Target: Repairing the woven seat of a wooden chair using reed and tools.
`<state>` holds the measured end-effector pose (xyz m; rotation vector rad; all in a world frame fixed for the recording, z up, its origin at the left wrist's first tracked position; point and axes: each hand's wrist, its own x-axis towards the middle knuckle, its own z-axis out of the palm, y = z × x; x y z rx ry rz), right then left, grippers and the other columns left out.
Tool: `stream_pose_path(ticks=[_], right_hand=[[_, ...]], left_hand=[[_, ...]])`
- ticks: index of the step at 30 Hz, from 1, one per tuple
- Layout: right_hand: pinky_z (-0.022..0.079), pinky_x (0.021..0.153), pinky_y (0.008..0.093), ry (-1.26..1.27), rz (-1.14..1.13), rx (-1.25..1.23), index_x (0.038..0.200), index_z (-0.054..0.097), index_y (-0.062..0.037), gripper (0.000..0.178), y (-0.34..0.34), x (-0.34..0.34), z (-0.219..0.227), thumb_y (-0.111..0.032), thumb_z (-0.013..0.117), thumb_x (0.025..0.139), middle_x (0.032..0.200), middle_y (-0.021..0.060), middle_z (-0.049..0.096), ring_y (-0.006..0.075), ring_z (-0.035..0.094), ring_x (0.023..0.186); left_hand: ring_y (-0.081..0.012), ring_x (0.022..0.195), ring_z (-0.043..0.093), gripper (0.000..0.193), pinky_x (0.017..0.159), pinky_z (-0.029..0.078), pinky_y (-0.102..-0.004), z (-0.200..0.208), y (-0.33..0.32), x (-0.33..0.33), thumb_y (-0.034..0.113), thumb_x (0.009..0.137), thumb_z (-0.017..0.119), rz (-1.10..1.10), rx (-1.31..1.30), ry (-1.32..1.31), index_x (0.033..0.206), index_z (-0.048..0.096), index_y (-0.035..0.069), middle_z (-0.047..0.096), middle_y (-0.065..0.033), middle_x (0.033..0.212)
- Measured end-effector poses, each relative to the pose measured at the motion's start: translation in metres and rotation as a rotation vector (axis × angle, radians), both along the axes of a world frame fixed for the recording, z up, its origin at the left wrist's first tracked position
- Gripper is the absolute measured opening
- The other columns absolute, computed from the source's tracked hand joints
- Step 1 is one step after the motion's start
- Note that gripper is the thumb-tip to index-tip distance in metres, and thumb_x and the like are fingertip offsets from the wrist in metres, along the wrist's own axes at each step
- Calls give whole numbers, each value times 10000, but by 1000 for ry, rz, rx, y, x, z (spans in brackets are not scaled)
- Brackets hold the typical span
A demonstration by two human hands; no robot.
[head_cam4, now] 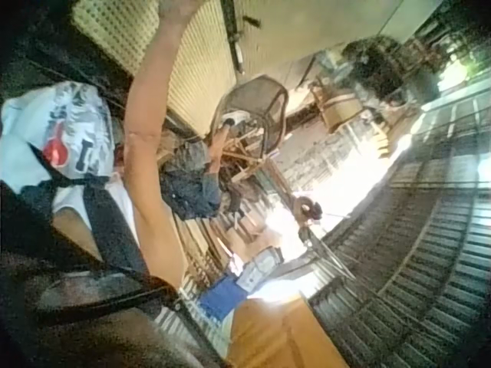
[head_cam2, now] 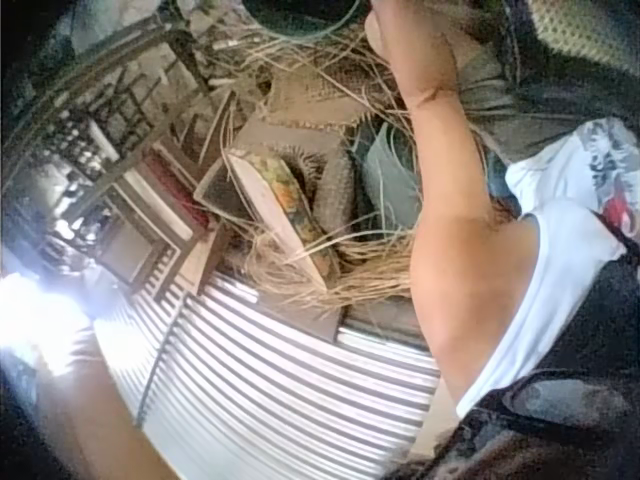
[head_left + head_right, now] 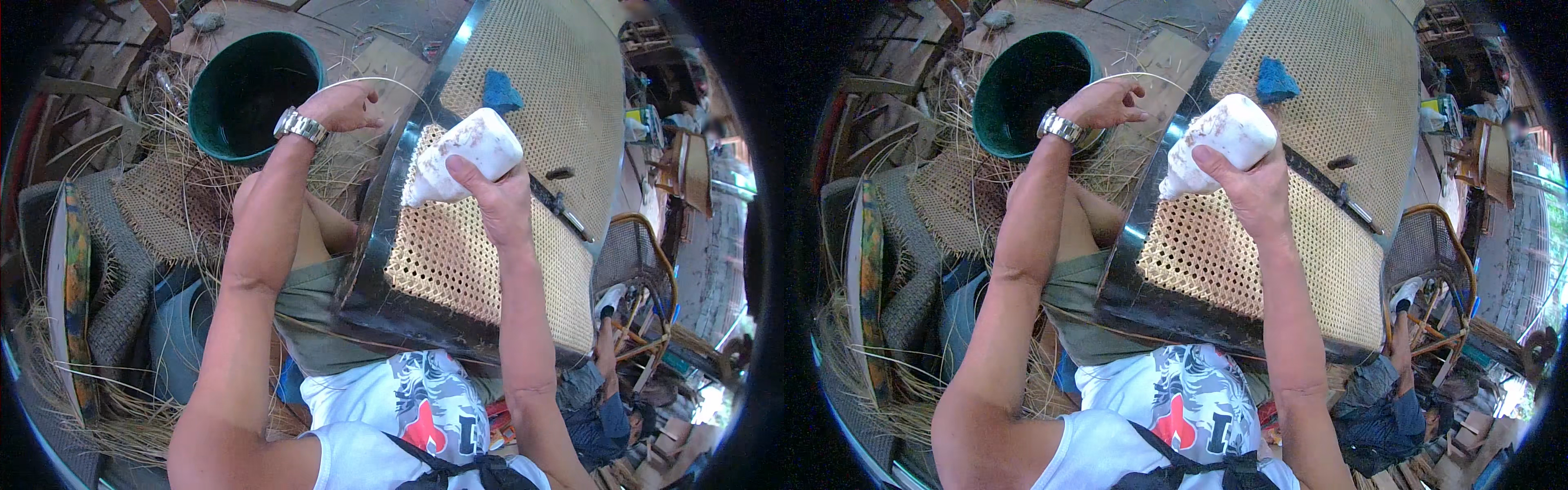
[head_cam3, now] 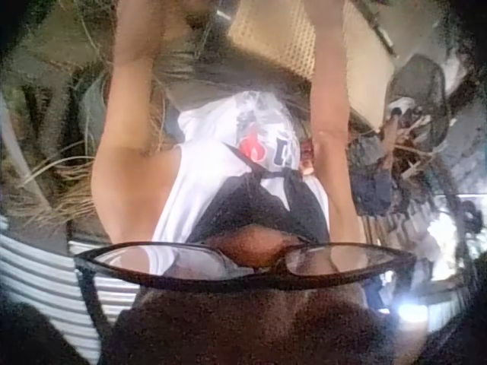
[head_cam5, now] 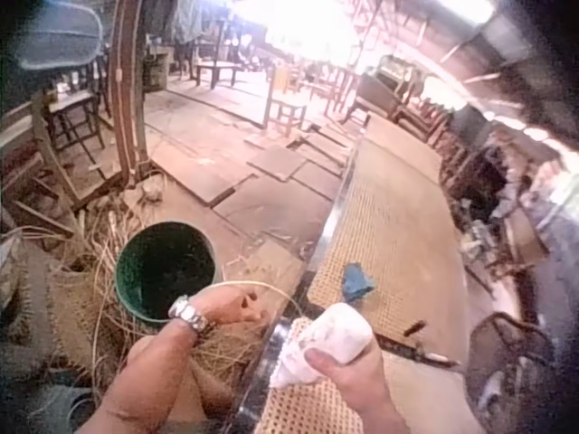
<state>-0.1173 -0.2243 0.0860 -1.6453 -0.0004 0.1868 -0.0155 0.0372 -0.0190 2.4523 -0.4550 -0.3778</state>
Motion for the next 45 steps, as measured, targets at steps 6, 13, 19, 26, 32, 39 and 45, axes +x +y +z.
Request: stream_pose_path(ticks=[6,13,19,26,32,39,45], right_hand=[[580,937,384,4,-9,8,1368,464,16,729,2,-5,2,-149,877,791,1192,147,668,241,684,1084],[589,921,380,1,13,18,1347,482,15,667,0,-6,7,-113,856,810,1180,144,674,237,694,1063],[591,919,385,28,9,79,1341,488,13,664,-1,-9,10,-103,860,804,1179,141,676,235,697,1056],[583,936,393,49,-5,27,1360,477,14,718,-1,-11,8,-140,882,787,1197,144,670,238,686,1085],[582,936,388,24,7,15,1359,475,14,735,2,-10,9,-168,890,781,1194,144,668,242,684,1088],[580,933,391,48,29,78,1352,485,12,720,-1,-9,14,-158,888,781,1184,143,673,241,688,1073],[580,929,390,70,29,96,1333,510,10,679,-3,-12,21,-145,882,786,1170,140,684,241,694,1058]], left_hand=[[-307,945,695,563,809,544,-402,-1,-2,0,391,852,785,15,3,9,1239,618,17,717,-188,1058],[-297,934,695,551,800,546,-395,-1,-3,0,380,848,789,7,-11,18,1232,622,23,720,-175,1036],[-297,929,692,550,800,542,-399,-1,-3,-1,376,845,790,18,-18,24,1227,621,17,717,-178,1038],[-305,949,694,564,821,544,-406,2,-2,0,378,849,784,6,9,29,1244,616,12,714,-189,1041],[-313,960,697,568,825,546,-413,3,-3,-2,388,850,779,10,17,25,1243,616,10,717,-197,1061],[-318,953,701,566,819,548,-411,0,0,-3,393,847,776,10,4,-4,1237,619,14,718,-199,1067],[-312,964,699,559,821,547,-407,1,-1,-1,390,855,771,26,23,35,1241,618,16,717,-197,1073]])
